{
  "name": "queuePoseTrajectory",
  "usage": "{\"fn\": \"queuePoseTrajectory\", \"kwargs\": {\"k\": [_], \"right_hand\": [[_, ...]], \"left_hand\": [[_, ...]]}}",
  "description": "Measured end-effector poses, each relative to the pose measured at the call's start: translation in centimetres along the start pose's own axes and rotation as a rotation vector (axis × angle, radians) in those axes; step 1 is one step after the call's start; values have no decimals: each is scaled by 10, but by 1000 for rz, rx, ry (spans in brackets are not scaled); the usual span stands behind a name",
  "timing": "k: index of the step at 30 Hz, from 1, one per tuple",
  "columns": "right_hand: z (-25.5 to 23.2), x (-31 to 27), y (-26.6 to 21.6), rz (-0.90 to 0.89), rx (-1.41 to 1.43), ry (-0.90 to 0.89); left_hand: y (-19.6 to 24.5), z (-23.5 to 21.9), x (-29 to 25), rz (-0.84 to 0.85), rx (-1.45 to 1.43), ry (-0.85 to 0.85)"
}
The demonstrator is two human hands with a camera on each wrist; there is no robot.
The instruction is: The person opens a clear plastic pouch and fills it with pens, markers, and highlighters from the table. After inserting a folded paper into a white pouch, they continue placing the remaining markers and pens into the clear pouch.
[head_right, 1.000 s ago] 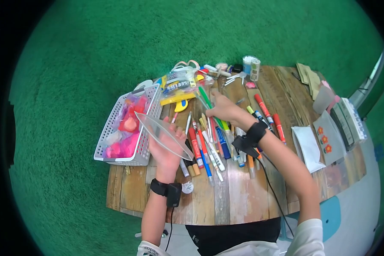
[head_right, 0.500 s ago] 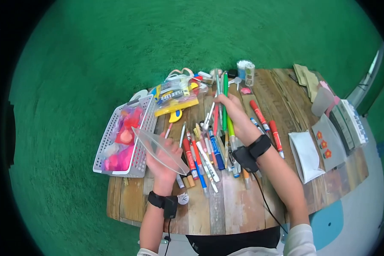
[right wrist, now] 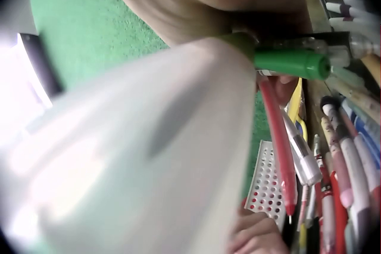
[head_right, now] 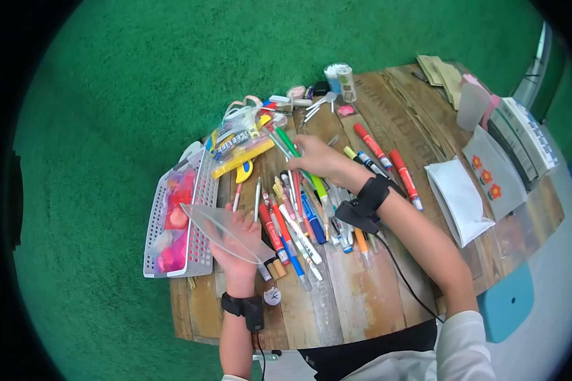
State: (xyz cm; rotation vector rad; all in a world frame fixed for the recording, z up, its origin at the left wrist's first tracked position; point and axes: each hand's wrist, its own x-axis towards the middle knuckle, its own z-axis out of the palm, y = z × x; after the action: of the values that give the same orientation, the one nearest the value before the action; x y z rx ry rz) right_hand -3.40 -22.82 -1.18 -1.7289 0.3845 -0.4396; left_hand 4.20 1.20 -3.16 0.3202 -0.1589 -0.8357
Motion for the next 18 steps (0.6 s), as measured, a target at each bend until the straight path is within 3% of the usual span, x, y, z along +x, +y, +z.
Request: {"fn": "queuePoseTrajectory", "kwargs": {"k": [2,9,15,18], "right_hand": [[2,0,0,58,53,-108],[11,-1,5,-33,55,-110],[9,-4,-6,110,327,-86],[13,-5,-3,135,423,27]], "left_hand": [[0,-1,0,4,-1,-18],[-3,6,-2,23,24,19],[-3,7,-2,24,32,3],[-3,7,-2,27,26,9]]}}
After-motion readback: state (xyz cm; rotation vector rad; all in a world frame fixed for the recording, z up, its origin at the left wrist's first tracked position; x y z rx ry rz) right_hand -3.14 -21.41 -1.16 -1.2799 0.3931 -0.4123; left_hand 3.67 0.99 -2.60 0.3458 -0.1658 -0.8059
